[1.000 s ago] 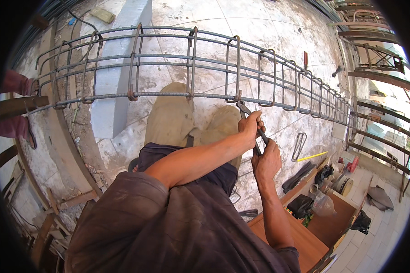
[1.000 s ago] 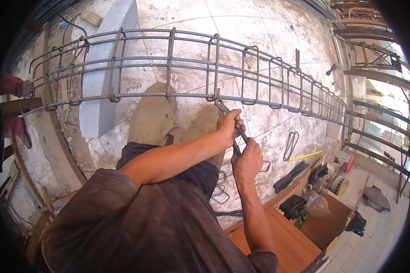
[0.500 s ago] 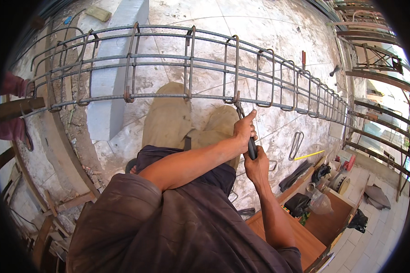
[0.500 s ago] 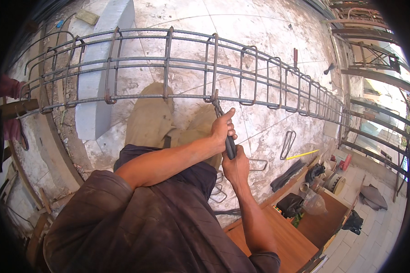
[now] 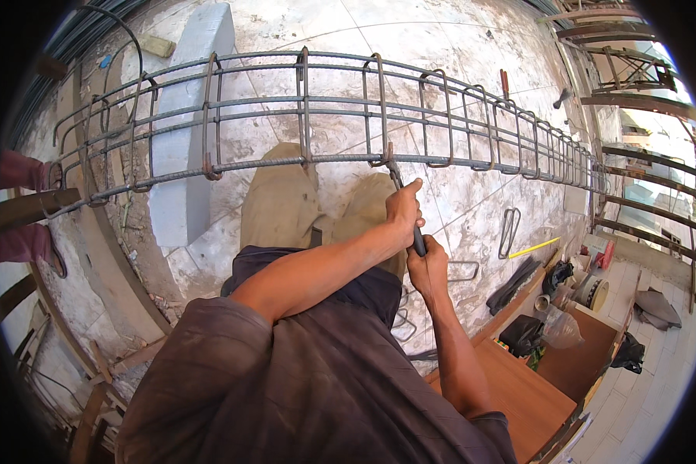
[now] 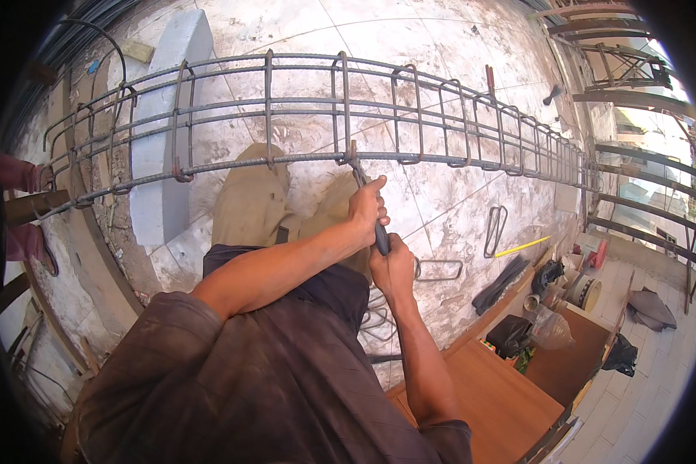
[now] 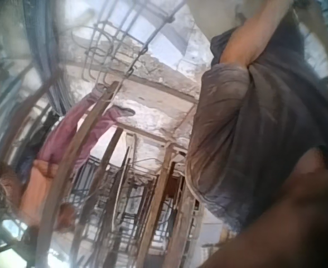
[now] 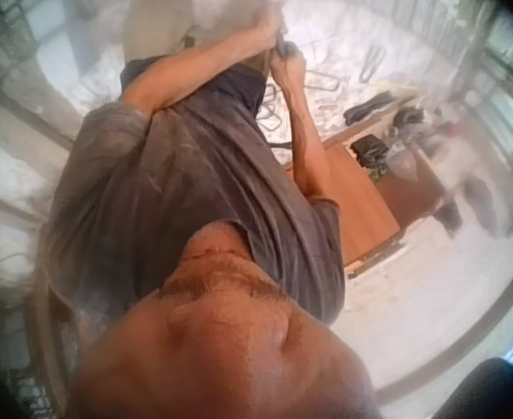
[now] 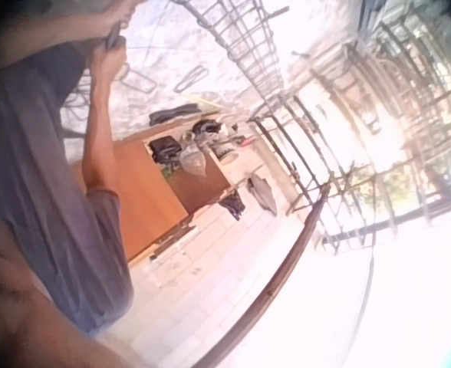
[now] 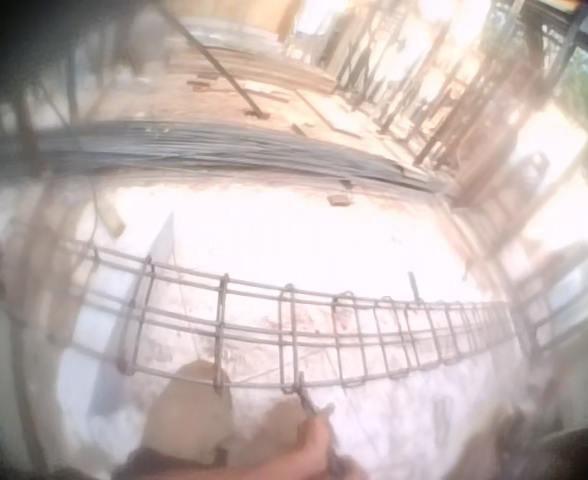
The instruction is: The person secures rebar together by hand and with pliers, twisting wire ties around the metal bars at various intersections of a rebar cage.
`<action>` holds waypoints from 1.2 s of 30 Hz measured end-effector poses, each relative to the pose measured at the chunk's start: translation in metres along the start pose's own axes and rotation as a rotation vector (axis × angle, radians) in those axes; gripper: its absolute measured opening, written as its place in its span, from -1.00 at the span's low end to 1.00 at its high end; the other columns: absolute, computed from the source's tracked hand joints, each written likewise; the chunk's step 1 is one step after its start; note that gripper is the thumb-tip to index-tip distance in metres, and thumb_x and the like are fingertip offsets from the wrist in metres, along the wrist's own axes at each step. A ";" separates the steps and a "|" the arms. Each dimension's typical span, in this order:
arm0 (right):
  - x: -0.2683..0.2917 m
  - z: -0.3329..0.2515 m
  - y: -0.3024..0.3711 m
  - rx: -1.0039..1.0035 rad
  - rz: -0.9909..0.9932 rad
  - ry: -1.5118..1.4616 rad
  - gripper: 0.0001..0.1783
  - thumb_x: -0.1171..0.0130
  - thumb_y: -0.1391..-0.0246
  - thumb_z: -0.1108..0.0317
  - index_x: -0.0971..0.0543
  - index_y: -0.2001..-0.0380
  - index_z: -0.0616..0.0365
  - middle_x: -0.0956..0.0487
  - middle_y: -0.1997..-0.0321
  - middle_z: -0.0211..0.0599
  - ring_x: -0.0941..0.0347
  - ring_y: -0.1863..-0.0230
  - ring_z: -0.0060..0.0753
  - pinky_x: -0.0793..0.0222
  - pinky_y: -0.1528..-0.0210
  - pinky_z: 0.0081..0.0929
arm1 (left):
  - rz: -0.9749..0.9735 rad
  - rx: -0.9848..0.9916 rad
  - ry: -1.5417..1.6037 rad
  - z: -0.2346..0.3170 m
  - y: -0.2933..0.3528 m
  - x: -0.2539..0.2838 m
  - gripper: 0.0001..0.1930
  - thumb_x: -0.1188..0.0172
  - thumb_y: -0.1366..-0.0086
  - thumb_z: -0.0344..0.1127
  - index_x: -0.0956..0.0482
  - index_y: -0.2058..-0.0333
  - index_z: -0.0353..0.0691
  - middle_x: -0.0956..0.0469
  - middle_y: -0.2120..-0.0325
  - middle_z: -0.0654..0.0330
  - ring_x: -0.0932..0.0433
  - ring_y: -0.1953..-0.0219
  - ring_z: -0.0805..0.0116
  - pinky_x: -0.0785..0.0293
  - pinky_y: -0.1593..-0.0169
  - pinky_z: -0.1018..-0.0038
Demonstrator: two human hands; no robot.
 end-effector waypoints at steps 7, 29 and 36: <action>0.006 0.028 0.034 -0.376 -0.421 -0.958 -0.73 -0.21 -0.33 0.08 -0.46 0.27 0.00 -0.28 0.55 -0.65 -0.14 0.57 -0.83 0.10 0.66 -0.79 | -0.243 -0.207 -0.563 -0.020 0.033 -0.013 -0.46 -0.21 -0.33 0.35 -0.46 0.31 -0.07 -0.36 0.50 0.40 -0.35 0.45 0.59 -0.36 0.35 0.56; -0.002 0.037 0.055 0.022 -1.118 -2.040 -0.48 0.05 -0.44 -0.15 -0.46 0.09 0.16 -0.37 0.56 -0.44 -0.25 0.69 -0.56 -0.11 0.76 -0.68 | -0.848 0.252 -0.570 -0.011 0.065 -0.042 -0.40 -0.14 -0.49 0.07 -0.33 -0.33 -0.17 -0.55 0.08 0.33 -0.50 0.18 0.61 -0.51 0.00 0.50; 0.013 0.028 0.059 -0.056 -1.012 -1.702 -0.10 0.08 -0.43 -0.16 -0.13 -0.38 0.54 -0.65 0.29 0.23 -0.72 0.33 0.07 -0.71 0.48 -0.08 | -0.858 0.234 -0.662 -0.007 0.054 -0.038 -0.36 -0.18 -0.47 0.06 -0.31 -0.36 -0.13 -0.54 0.02 0.33 -0.57 0.13 0.59 -0.54 0.07 0.52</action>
Point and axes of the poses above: each hand's wrist, its own y-axis away from the middle knuckle, its own x-axis out of the back of the hand, z = x × y, the point moved 5 cm from there along -y, towards the middle knuckle
